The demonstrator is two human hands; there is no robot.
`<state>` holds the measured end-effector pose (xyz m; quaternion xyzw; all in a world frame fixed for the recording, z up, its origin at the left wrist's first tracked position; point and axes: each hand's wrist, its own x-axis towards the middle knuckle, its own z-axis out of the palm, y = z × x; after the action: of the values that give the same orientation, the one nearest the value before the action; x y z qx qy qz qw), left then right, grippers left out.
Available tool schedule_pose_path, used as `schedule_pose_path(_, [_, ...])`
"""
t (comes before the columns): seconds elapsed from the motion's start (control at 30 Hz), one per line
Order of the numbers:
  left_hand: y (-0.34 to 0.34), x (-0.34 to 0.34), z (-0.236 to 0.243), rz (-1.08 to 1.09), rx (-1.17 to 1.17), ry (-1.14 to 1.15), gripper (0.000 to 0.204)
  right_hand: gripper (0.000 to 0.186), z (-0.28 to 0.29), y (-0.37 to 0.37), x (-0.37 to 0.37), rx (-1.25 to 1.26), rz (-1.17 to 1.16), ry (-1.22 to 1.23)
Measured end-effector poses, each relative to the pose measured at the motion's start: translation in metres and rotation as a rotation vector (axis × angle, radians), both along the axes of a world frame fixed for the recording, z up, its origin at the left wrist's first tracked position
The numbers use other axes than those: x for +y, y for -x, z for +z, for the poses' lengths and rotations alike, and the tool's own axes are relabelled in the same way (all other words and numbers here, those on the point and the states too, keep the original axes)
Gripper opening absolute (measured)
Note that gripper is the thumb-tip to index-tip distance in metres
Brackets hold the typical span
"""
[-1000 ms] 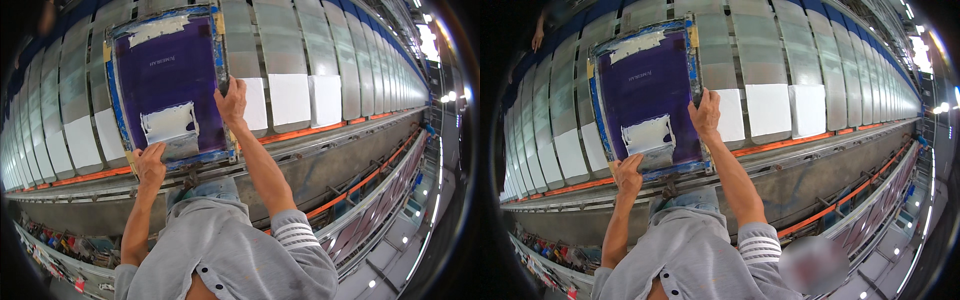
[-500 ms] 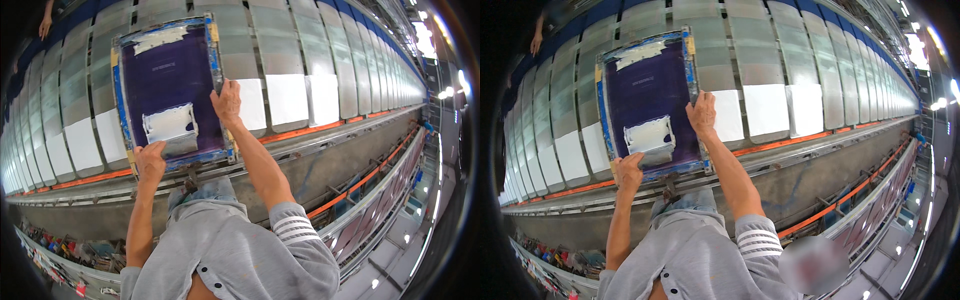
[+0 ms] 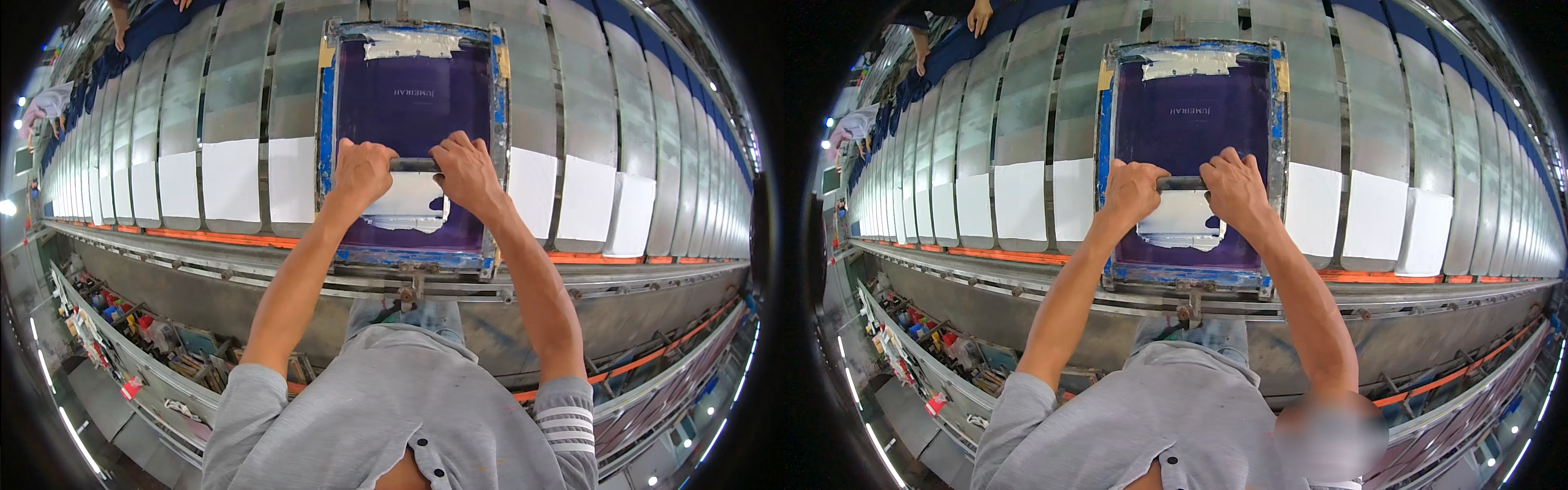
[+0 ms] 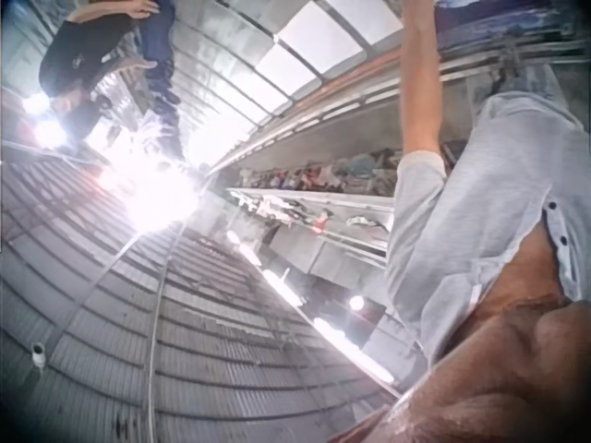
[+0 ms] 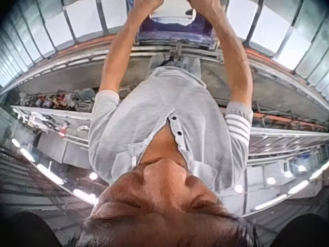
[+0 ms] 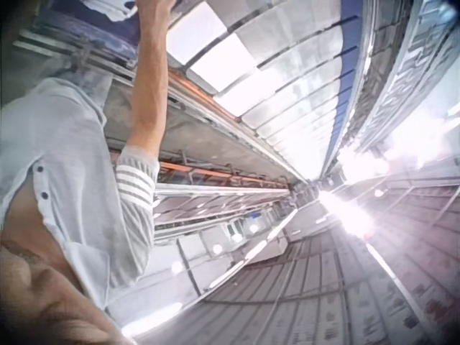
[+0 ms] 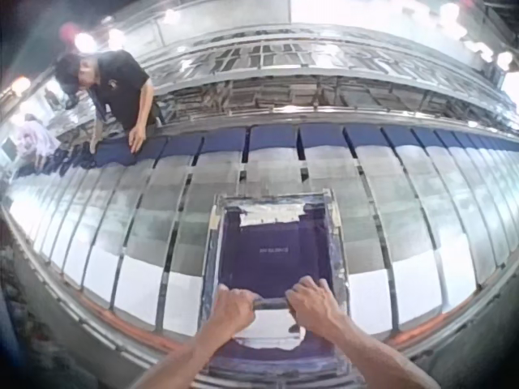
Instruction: The person places white fabric pieces on a conveyor, then uses a squeegee to pull white ink across a purple screen-printing frame, transferring a design onto the fabric. The person repeats the squeegee strokes multiple times and returns the frame to a workbench.
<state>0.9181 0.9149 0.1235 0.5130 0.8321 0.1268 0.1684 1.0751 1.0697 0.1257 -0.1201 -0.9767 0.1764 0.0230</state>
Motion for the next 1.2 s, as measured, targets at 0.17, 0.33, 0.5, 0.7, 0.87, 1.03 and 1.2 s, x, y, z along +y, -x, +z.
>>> schedule_pose_path(0.17, [-0.062, -0.066, -0.004, 0.038, -0.006, -0.12, 0.028, 0.006, -0.011, -0.054, -0.069, 0.084, -0.074, 0.128])
schedule_pose_path(0.33, [-0.044, -0.057, 0.012, -0.013, -0.076, 0.093, 0.03, 0.008, 0.006, -0.045, -0.058, 0.051, -0.042, 0.145])
schedule_pose_path(0.5, [0.003, 0.001, 0.016, -0.018, -0.074, 0.23, 0.034, 0.01, -0.003, -0.001, -0.009, 0.099, -0.075, 0.121])
schedule_pose_path(0.7, [-0.06, -0.071, 0.006, 0.032, -0.081, -0.008, 0.032, 0.012, -0.007, -0.06, -0.08, 0.066, -0.104, 0.191])
schedule_pose_path(0.87, [-0.012, -0.021, 0.016, -0.009, -0.134, 0.246, 0.03, 0.005, 0.01, -0.017, -0.025, -0.01, -0.069, 0.137])
schedule_pose_path(1.03, [-0.01, -0.009, 0.003, -0.007, -0.037, 0.016, 0.029, 0.011, -0.012, -0.012, -0.014, 0.186, -0.093, 0.154])
schedule_pose_path(1.2, [-0.07, -0.068, 0.006, 0.029, -0.039, -0.077, 0.03, 0.02, -0.004, -0.07, -0.082, 0.053, -0.124, 0.212])
